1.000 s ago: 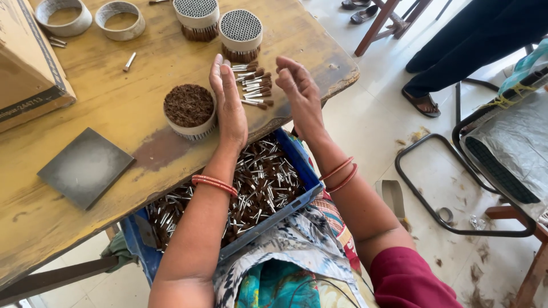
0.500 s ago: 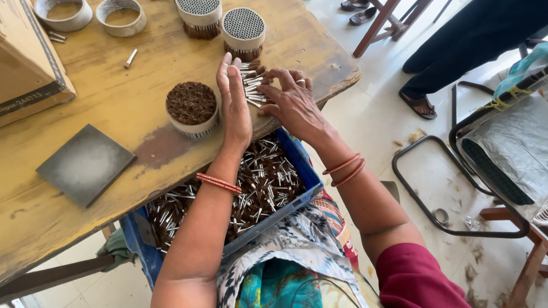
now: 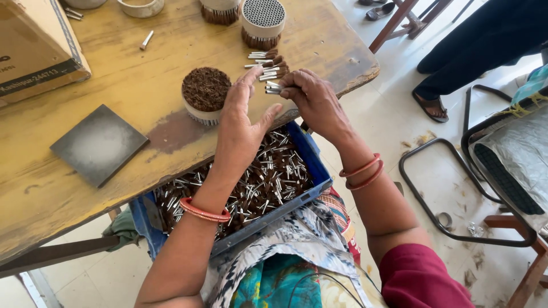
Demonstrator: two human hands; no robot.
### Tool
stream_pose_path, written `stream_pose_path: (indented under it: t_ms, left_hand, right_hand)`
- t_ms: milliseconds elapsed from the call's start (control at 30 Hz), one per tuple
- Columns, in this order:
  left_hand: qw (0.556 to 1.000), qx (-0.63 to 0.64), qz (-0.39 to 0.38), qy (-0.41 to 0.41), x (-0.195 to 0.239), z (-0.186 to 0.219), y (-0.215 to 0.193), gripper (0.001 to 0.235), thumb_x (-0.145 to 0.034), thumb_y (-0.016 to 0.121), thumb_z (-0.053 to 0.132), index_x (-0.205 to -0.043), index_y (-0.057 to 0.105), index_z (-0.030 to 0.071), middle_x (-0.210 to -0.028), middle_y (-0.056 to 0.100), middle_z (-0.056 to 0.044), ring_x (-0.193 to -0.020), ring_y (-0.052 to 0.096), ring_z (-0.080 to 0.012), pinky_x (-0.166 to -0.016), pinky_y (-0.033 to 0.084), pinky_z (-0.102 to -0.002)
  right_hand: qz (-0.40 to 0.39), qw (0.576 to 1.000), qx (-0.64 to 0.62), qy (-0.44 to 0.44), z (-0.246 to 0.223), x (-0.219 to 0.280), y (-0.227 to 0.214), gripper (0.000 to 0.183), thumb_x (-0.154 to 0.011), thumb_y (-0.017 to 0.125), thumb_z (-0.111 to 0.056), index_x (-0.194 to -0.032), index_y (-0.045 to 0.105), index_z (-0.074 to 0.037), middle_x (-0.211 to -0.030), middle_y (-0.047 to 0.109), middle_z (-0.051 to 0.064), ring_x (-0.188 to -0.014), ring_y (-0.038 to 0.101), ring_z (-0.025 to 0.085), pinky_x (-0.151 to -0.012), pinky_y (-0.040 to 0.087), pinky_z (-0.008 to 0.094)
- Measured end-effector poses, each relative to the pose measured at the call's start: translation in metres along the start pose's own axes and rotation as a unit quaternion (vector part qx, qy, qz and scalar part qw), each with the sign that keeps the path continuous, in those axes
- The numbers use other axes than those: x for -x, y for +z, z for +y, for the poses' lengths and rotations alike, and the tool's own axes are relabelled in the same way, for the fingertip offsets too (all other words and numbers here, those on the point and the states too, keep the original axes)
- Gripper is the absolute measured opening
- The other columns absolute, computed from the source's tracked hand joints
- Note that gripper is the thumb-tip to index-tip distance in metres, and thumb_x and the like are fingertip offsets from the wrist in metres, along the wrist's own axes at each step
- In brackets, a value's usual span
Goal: The person sits at a workbench assembling brushes. They take clumps of brown bristle material, press and pull them through the perforated metal base of a brush, trim loose fibers, and place the finished brush into a bowl with completed brushes, repeating the process.
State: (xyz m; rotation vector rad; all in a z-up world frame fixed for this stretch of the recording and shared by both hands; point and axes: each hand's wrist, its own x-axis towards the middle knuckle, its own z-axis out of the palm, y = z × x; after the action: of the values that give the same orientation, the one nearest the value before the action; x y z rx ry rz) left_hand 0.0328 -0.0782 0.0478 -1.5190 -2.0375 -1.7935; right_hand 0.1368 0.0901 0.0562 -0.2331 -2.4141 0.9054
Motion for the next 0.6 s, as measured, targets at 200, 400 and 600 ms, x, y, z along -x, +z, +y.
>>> stream_pose_path:
  t_ms: [200, 400, 600]
  left_hand:
    - [0.971, 0.198, 0.051, -0.122, 0.003, -0.002, -0.012, 0.017, -0.098, 0.080, 0.008, -0.113, 0.074, 0.001, -0.101, 0.075, -0.004, -0.086, 0.070, -0.0066, -0.078, 0.059, -0.022]
    - [0.925, 0.352, 0.095, -0.109, 0.009, -0.015, -0.029, 0.012, -0.100, 0.073, 0.003, -0.112, 0.071, 0.000, -0.099, 0.073, -0.003, -0.088, 0.069, -0.0069, -0.082, 0.057, -0.020]
    - [0.993, 0.057, 0.096, -0.024, 0.002, -0.043, -0.088, 0.031, -0.109, 0.063, 0.016, -0.137, 0.060, 0.003, -0.138, 0.066, -0.017, -0.131, 0.061, -0.0240, -0.121, 0.047, -0.044]
  right_hand:
    - [0.022, 0.991, 0.070, -0.116, -0.054, 0.003, -0.005, 0.012, -0.100, 0.073, -0.005, -0.110, 0.067, -0.003, -0.095, 0.066, 0.011, -0.092, 0.067, 0.029, -0.078, 0.052, 0.039]
    - [0.010, 0.927, -0.373, 0.044, -0.040, -0.010, 0.038, 0.010, -0.101, 0.071, -0.004, -0.110, 0.071, 0.000, -0.090, 0.073, 0.007, -0.074, 0.070, 0.009, -0.067, 0.060, 0.025]
    - [-0.120, 0.964, 0.132, -0.199, -0.046, -0.029, 0.006, 0.015, -0.095, 0.062, 0.009, -0.105, 0.071, 0.003, -0.102, 0.070, 0.013, -0.090, 0.074, 0.023, -0.080, 0.063, 0.031]
